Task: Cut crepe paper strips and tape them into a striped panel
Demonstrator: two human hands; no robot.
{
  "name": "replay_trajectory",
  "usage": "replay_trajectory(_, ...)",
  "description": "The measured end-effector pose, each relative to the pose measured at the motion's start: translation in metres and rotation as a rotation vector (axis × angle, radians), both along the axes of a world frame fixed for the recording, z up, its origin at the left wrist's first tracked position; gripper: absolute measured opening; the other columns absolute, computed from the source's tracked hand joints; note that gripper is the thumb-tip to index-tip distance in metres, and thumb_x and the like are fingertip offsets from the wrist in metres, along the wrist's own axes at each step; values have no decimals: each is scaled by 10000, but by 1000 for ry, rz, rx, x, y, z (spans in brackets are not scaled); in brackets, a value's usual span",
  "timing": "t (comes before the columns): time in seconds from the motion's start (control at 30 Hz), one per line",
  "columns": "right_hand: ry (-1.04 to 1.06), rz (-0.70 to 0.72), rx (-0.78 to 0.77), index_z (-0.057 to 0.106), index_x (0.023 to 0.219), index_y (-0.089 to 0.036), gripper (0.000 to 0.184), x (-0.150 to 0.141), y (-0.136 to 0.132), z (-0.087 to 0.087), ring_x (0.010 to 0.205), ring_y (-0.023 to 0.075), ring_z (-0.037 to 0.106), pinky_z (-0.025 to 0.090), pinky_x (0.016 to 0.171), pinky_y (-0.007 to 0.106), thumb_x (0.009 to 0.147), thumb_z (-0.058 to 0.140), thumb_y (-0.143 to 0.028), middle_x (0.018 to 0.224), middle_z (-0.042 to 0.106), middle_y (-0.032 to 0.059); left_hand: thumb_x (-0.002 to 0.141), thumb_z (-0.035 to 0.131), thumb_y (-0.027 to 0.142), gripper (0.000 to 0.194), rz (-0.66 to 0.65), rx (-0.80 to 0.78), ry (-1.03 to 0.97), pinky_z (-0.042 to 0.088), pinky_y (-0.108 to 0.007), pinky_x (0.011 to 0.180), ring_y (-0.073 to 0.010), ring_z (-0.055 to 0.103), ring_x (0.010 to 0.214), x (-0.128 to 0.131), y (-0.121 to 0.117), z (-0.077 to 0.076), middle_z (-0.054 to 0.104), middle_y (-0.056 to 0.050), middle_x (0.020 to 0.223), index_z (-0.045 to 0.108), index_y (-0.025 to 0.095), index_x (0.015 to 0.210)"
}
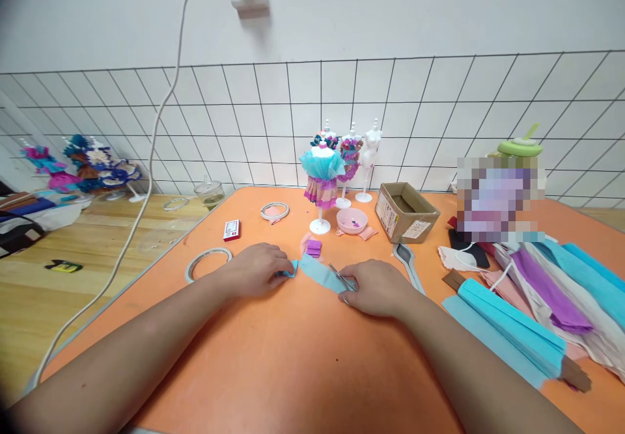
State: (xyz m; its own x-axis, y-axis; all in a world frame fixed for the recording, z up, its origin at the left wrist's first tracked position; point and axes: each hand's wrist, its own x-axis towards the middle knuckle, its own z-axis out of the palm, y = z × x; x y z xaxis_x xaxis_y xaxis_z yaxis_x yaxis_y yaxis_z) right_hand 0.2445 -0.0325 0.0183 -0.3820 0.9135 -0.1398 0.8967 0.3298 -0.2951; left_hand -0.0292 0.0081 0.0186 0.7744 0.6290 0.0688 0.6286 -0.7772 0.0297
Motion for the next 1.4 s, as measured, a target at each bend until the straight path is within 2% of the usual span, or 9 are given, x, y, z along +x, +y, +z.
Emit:
replay_trajectory(0.2,22,-80,71,643,983,-268,266,-1,0,-1,644,175,569,255,516,252,787,537,-413,683,622,-4,783,485,176,127,262,175,152,353,-314,592,-227,563,724,-11,13,-3,630,-75,730,610,183,759)
replay_trajectory(0.37,70,-109,129,633,946,-259,225,-3,1,-1,645,163,569,263,512,245,810,514,-394,687,623,-11,884,439,332,233,347,238,6,401,-355,739,-247,568,892,-10,14,-7,644,-89,907,586,175,976)
replay_trajectory(0.57,138,-211,201,630,1050,-294,270,-4,5,-2,715,179,595,301,531,243,834,496,-387,776,665,-2,940,360,309,289,224,234,-131,403,-358,839,-224,551,951,5,10,-10,639,-87,966,609,189,1025)
replay_trajectory(0.63,154,-227,215,634,1061,-293,277,-4,6,-3,735,185,601,326,554,250,840,492,-383,824,680,7,945,356,310,320,160,208,-163,389,-370,911,-231,520,1062,10,8,-14,626,-90,1096,570,200,1156)
replay_trajectory(0.77,131,-53,211,625,1121,-287,315,-10,1,-4,829,206,600,358,637,266,843,512,-381,928,684,44,953,341,358,444,-9,134,-116,237,-434,1069,-250,321,1313,13,7,-24,431,-63,1409,367,250,1383)
replay_trajectory(0.9,74,155,127,614,1134,-300,331,-16,-8,-6,826,210,584,341,648,272,824,548,-396,894,666,42,966,303,358,389,7,60,-94,217,-439,1055,-220,469,1173,10,8,-24,566,-66,1240,465,268,1309)
replay_trajectory(1.1,118,182,102,644,1058,-312,259,-12,-5,-7,820,196,576,328,639,268,818,562,-361,884,664,21,882,475,459,375,193,5,-177,386,-344,804,-227,569,912,5,13,-21,651,-78,964,586,227,1155)
replay_trajectory(1.23,69,98,195,641,1074,-293,268,-10,-2,-6,836,198,566,321,632,266,835,537,-356,875,653,34,878,466,451,311,361,-251,-496,407,-268,644,-171,579,738,7,15,-23,662,-39,834,630,188,907)
replay_trajectory(1.4,82,-30,178,630,1088,-299,287,-9,2,-11,859,196,568,336,642,257,827,536,-375,925,635,41,797,565,464,308,420,-534,-1077,456,-271,716,-174,611,792,12,16,-20,654,-42,846,557,164,866)
